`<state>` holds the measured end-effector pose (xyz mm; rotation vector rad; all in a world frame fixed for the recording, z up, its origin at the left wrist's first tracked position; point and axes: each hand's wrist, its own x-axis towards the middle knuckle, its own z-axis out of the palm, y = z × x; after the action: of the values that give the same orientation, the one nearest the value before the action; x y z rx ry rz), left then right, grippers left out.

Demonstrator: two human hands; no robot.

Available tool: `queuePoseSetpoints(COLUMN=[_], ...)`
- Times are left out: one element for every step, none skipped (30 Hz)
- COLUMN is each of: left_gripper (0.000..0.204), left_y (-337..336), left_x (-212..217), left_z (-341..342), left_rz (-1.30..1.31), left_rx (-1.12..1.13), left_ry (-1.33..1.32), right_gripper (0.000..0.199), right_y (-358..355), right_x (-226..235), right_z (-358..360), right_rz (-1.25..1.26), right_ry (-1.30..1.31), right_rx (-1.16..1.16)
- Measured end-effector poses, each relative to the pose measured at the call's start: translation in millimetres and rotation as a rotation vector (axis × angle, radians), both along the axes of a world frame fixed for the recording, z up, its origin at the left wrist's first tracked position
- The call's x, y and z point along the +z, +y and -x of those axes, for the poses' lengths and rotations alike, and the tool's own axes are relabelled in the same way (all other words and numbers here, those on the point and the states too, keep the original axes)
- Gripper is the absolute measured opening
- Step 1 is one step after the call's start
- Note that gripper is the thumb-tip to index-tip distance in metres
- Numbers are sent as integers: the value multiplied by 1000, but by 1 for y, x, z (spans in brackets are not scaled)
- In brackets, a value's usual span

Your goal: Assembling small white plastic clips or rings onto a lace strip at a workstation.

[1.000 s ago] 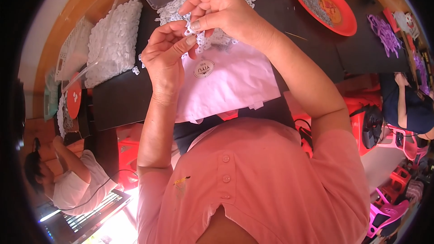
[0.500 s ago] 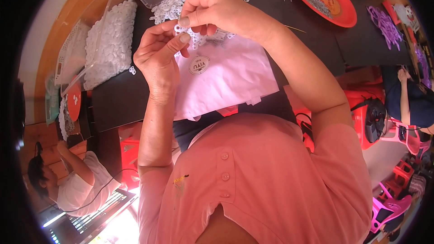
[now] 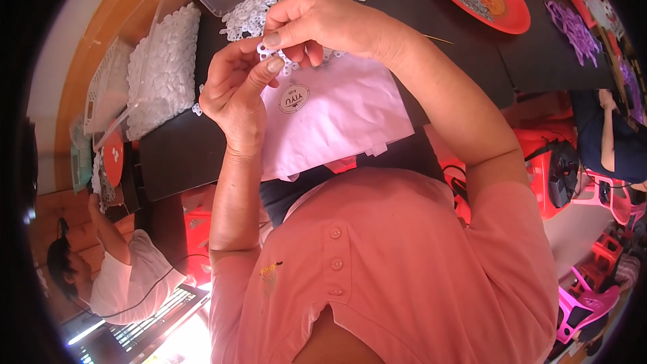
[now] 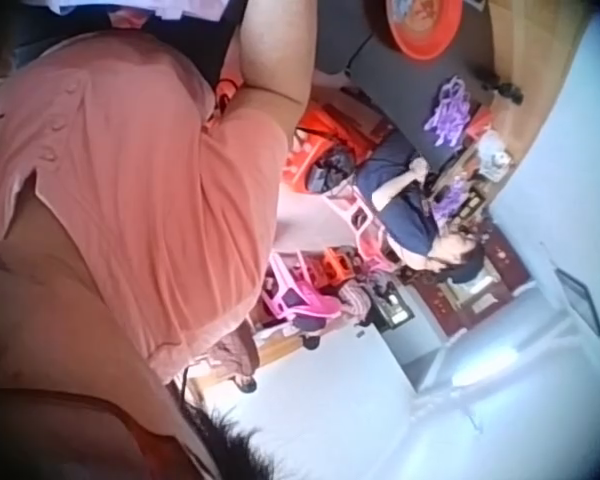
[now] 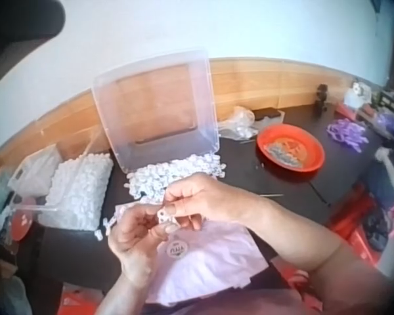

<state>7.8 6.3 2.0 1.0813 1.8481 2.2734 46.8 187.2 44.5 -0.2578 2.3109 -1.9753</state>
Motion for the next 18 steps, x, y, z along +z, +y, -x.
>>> queuePoseSetpoints(left_gripper=[27,27,27,26,26,27,27,27,27,26,26,26,25,25,27,28,28,29], left_y=[0,0,1,1,1,0,-1,-1,-1,-2,-1,-1,-1,-1,0,0,2,3], left_x=[0,0,0,-1,-1,-2,-3,-4,-4,-4,-4,-4,-4,-4,-3,-3,0,4], left_z=[0,-1,-2,-2,-1,0,1,2,3,4,4,3,3,3,4,3,1,-2], left_rz=[-12,-12,-24,-36,-35,-43,-51,-50,-61,-72,-72,-72,-72,-72,-75,-77,-79,-69], left_rx=[4,4,21,38,38,39,41,41,31,21,22,24,26,27,11,-5,-7,-10], left_ry=[8,10,13,15,16,40,64,64,62,60,61,64,67,69,62,55,56,3], right_gripper=[22,23,23,23,23,23,23,23,23,23,22,22,22,22,22,22,21,21], right_y=[-1,-1,-2,-3,-4,-5,-7,-8,-8,-8,-7,-7,-7,-7,-7,-6,-5,-4], right_x=[0,1,2,3,4,4,4,4,4,5,5,5,4,4,4,4,3,2], right_z=[-1,-1,-2,-3,-3,-4,-4,-4,-5,-5,-5,-5,-6,-6,-5,-5,-4,-4], right_rz=[1,1,1,7,14,15,36,57,58,36,14,15,21,26,25,11,-3,-6], right_ry=[-5,-10,-8,-1,5,6,14,21,22,17,14,15,16,17,20,41,62,62], right_rx=[1,3,2,6,10,10,-2,-14,-14,3,19,20,8,-3,-1,-18,-39,-41])
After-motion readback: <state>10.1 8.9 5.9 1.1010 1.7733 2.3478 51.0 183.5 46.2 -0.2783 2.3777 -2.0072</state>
